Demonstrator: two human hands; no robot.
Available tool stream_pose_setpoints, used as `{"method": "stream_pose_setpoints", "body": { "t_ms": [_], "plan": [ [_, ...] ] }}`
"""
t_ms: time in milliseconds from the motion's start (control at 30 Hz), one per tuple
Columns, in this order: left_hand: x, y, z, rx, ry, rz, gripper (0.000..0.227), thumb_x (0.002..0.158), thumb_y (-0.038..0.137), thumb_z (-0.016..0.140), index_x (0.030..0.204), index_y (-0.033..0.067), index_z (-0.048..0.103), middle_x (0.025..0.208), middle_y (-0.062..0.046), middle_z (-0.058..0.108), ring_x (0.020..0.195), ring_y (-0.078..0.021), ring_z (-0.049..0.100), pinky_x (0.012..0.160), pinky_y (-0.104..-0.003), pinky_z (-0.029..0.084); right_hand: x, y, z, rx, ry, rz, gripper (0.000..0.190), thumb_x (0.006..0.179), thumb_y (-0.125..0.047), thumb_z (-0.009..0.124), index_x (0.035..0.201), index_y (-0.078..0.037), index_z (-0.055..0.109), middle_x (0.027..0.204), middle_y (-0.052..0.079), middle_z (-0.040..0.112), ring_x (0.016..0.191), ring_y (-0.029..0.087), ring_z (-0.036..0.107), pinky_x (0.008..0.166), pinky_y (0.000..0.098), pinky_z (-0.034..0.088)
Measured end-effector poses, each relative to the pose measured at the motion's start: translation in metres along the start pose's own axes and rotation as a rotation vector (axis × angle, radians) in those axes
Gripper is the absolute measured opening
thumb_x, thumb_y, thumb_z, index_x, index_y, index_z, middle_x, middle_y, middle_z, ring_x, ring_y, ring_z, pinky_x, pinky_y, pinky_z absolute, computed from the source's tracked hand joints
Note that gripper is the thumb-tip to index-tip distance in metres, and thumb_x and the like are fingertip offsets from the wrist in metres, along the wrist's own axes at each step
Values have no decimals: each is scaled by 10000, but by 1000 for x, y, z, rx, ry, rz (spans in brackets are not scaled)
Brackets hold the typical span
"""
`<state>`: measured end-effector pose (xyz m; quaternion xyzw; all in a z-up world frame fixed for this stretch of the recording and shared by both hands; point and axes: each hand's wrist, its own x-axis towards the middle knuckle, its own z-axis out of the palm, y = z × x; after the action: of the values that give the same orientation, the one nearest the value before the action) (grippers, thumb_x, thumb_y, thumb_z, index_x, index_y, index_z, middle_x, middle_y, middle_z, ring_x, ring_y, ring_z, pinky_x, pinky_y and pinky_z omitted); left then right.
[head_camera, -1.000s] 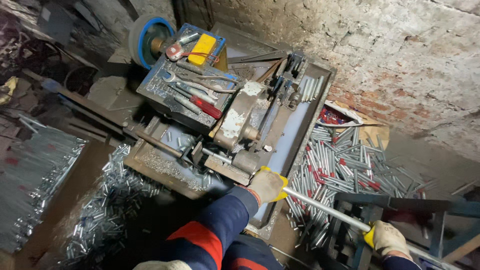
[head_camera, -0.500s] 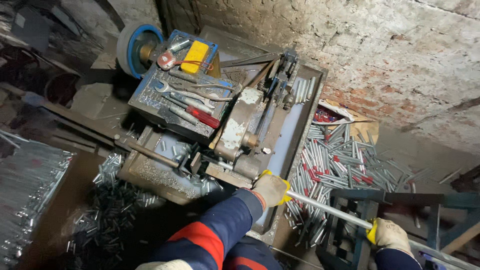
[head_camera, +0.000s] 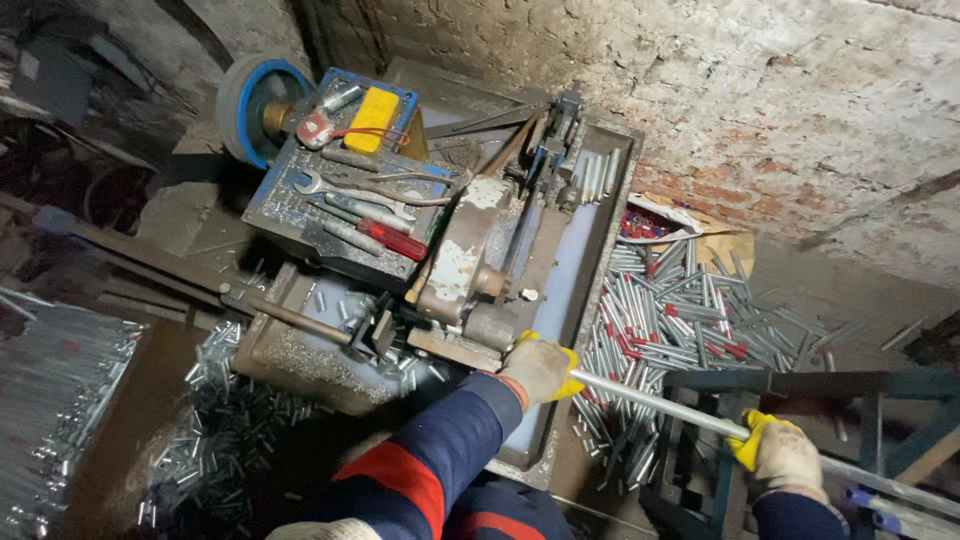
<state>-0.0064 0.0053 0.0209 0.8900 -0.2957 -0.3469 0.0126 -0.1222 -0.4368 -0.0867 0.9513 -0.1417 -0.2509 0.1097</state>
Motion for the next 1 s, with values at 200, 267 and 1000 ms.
{"method": "stream_pose_setpoints", "body": {
  "t_ms": [200,267,1000],
  "plan": [
    [2,-3,14,18,62,-3,488,1008,644,482,1139,235,714,1057,-25,764,960,-309,741,959,-509,467,-16,-21,65,-189,588,-61,661,627,-873,572,981,-319,641,923,-42,657,908,244,675,783,416,511],
    [-2,-2,20,9,58,-9,495,1023,636,473,1135,215,709,1042,-37,763,935,-311,742,948,-505,472,-21,-28,53,-142,508,-56,562,713,-836,560,917,-317,634,878,-41,673,877,248,689,777,413,528],
    [7,1,27,10,70,24,371,1017,572,537,1071,258,727,958,17,771,864,-278,740,923,-472,460,-16,-32,-38,-10,-238,-37,360,853,-440,601,1080,-267,820,1102,52,847,1126,258,786,1002,372,613]
  ]
}}
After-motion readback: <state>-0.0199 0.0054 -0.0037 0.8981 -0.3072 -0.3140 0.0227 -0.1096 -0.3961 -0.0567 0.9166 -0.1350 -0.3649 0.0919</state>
